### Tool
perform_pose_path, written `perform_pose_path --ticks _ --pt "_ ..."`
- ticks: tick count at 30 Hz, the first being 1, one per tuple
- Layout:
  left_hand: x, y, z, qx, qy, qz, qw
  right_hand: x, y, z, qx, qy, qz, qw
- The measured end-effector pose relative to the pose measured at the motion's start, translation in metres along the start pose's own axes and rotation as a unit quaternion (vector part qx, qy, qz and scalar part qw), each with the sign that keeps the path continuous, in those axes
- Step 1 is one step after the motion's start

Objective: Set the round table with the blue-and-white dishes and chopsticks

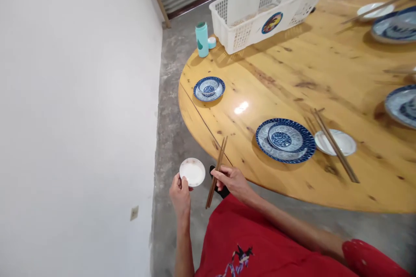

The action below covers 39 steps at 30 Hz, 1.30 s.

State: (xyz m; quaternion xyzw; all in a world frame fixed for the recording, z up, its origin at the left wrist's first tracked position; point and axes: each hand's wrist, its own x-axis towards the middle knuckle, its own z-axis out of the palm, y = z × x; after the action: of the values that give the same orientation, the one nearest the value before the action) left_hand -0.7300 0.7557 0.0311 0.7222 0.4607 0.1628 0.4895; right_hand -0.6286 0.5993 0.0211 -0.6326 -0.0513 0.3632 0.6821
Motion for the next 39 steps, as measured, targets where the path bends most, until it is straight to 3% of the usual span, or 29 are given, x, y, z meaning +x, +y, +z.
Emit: perform_pose_path --ticks 5,11,17,22,25,29,34,39 --pt "0.078 0.030 0.014 0.037 -0.069 0.033 0.996 0.051 -0.030 0.013 0.019 0.063 -0.010 0.998" --pt "0.151 0.057 0.074 0.047 -0.224 0.095 0.969 0.066 -0.046 0.008 0.051 0.209 -0.016 0.976" --pt "0.221 0.067 0.143 0.092 -0.355 0.125 0.922 0.070 -0.037 0.011 0.082 0.417 -0.008 0.905" --pt "0.268 0.079 0.186 0.144 -0.438 0.170 0.871 0.096 -0.036 0.048 0.109 0.571 -0.016 0.814" --pt "0.284 0.084 0.206 0.157 -0.476 0.193 0.843 0.114 -0.041 0.075 0.146 0.611 -0.015 0.778" --pt "0.289 0.090 0.229 0.154 -0.518 0.206 0.816 0.130 -0.051 0.096 0.153 0.643 -0.002 0.751" --pt "0.279 0.100 0.250 0.159 -0.546 0.207 0.796 0.136 -0.060 0.095 0.161 0.685 -0.002 0.711" --pt "0.270 0.106 0.261 0.153 -0.553 0.204 0.793 0.137 -0.057 0.086 0.151 0.689 -0.008 0.709"
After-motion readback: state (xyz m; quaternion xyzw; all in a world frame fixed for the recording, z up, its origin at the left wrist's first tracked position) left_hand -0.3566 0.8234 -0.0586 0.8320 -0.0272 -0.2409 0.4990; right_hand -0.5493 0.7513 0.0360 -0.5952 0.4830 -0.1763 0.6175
